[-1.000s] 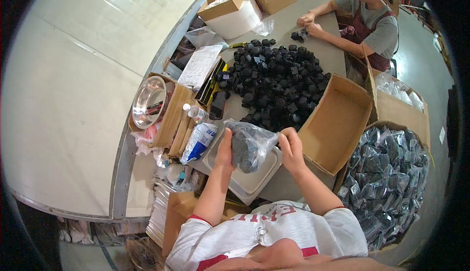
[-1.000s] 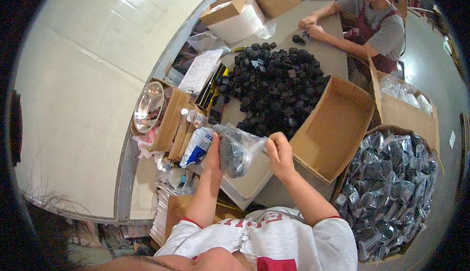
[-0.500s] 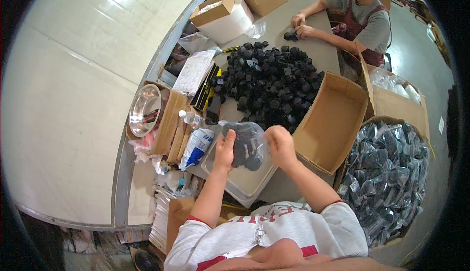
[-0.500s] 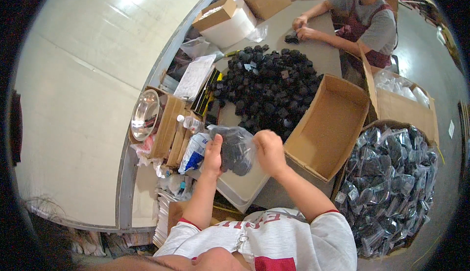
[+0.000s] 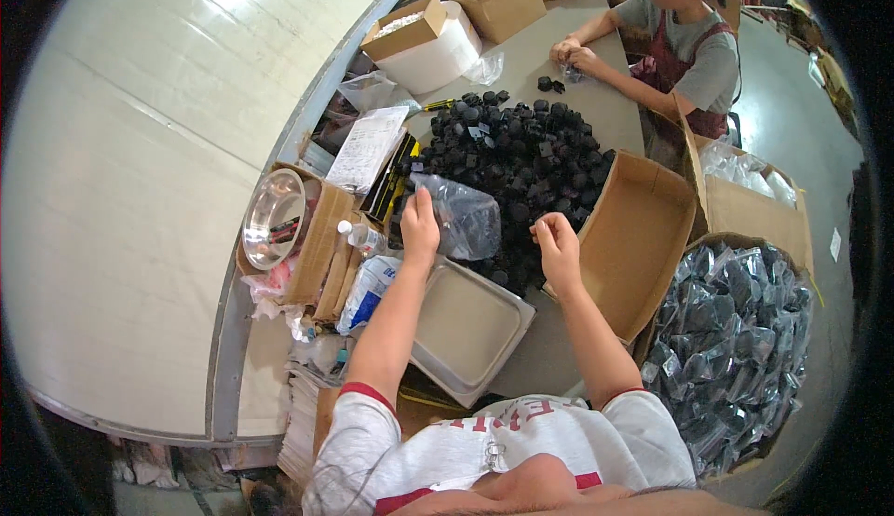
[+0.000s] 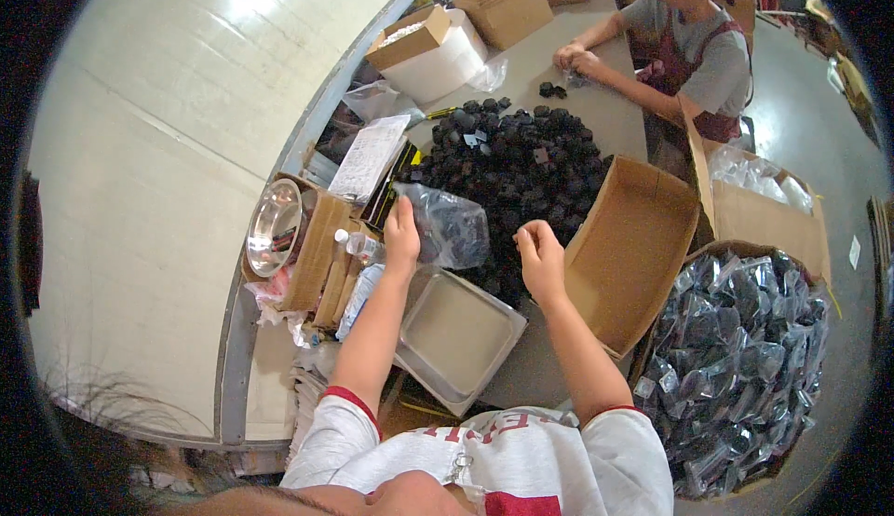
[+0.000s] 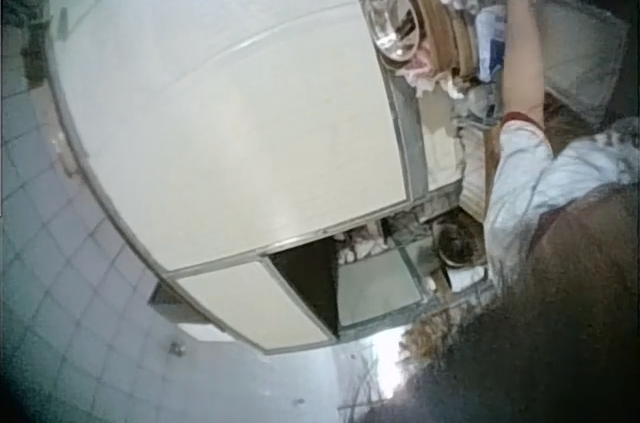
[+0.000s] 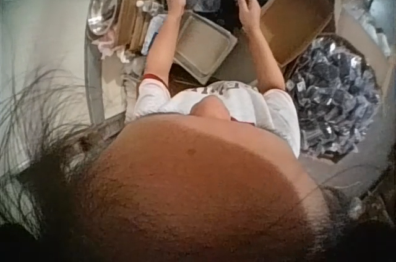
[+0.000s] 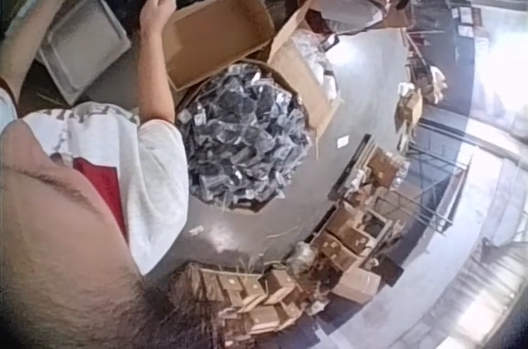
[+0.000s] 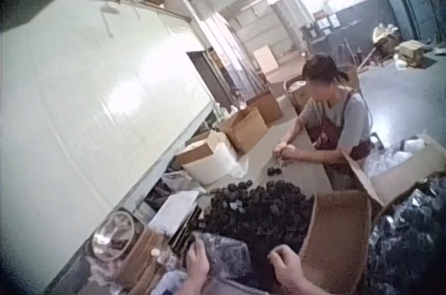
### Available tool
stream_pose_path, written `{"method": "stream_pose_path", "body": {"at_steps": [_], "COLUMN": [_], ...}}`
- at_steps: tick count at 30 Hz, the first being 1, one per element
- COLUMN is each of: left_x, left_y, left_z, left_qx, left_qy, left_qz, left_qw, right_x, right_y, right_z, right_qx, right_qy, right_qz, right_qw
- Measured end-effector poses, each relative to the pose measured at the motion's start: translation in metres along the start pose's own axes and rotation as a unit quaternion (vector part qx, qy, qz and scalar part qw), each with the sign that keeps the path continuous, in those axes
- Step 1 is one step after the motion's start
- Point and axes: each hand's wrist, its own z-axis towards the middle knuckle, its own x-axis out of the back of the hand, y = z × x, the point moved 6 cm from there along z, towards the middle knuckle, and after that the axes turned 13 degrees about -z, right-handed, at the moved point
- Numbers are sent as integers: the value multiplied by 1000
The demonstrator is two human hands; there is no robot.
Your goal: The person is packaging small black components into plastic bags.
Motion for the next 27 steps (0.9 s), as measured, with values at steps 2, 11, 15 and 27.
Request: {"method": "stream_pose_path", "body": {"at_steps": [2,11,15,27], "left_x": [-12,-42,-32,199], "left_y": [17,80,100,-19], "left_z": [23,75,75,-41], "left_qx": [-45,-232,-277,162], "left_qy": [-26,-28,-12,12], "left_qz": [82,270,241,-166], "left_qw": [995,934,930,973], "right_x": [1,-4,-4,-37], "right_y": [8,17,9,14], "right_z": [-10,-45,-51,-86], "right_qx": [-3,-21,-20,-15], "right_qy": [-17,-91,-117,-198], "right_qz": [-6,-88,-135,-132], "right_qw": [1000,992,984,971]}}
